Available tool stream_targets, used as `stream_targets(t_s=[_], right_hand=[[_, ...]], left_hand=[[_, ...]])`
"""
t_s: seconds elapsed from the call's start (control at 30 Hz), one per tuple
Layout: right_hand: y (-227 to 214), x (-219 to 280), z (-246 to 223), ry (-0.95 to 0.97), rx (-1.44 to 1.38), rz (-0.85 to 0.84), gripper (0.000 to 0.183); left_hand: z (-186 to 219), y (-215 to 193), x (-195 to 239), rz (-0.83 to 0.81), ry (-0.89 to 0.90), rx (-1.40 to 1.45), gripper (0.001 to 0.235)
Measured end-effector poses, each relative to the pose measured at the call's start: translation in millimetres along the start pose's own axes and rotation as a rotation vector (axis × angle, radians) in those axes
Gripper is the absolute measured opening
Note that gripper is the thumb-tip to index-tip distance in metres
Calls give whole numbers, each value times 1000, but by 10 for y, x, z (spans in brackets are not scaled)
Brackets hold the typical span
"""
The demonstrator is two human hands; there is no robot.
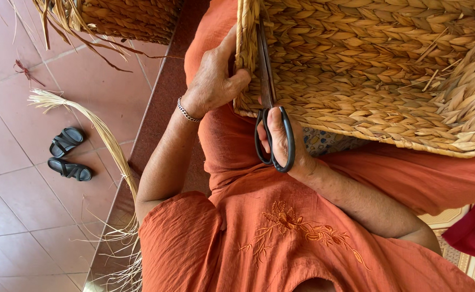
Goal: The person trims the edges of a woven basket using shears. They hold the basket on their lap and cut protruding fibers along the rim and corners to create a neat finish.
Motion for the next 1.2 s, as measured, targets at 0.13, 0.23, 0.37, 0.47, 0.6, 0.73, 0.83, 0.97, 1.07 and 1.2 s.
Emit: stream_targets(t_s=[0.13, 0.23, 0.37, 0.47, 0.6, 0.73, 0.83, 0.97, 1.07, 1.2], right_hand=[[42, -51, 54, 27, 10, 33, 67], [26, -49, 38, 41, 2, 56, 66], [-1, -51, -6, 107, 3, 75, 65], [3, -46, -27, 103, -54, 70, 64], [-37, -19, -18, 23, -72, 81, 68], [-168, -5, -32, 21, -92, 129, 76], [-208, -24, -61, 48, -157, 65, 88], [-170, -144, -130, 186, -299, 20, 100], [-165, -236, -186, 205, -270, 8, 100], [-121, -245, -230, 188, -236, 6, 96]], left_hand=[[-3, 12, -9, -10, -35, -22, 88], [-4, 16, 1, -1, 44, -8, 89], [-30, 21, 4, -13, -4, -16, 89], [-36, 23, 5, -17, -13, -4, 89], [-49, 35, 3, -22, 23, -6, 87], [-63, 22, -3, -20, 41, -19, 86], [-64, 32, -8, -37, -30, -18, 87], [-25, 19, -4, -22, -3, -26, 88], [-4, 19, 10, -35, -31, -6, 90], [16, 3, 14, -39, -20, 10, 89]])
Point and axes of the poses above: each hand's wrist, its own x-axis away from the middle knuckle, its own y-axis out of the palm, z = x × y, the point moved 1 cm from there along -x, towards the middle knuckle, and after that the axes turned 5 degrees about -y, right-handed, at the moved point
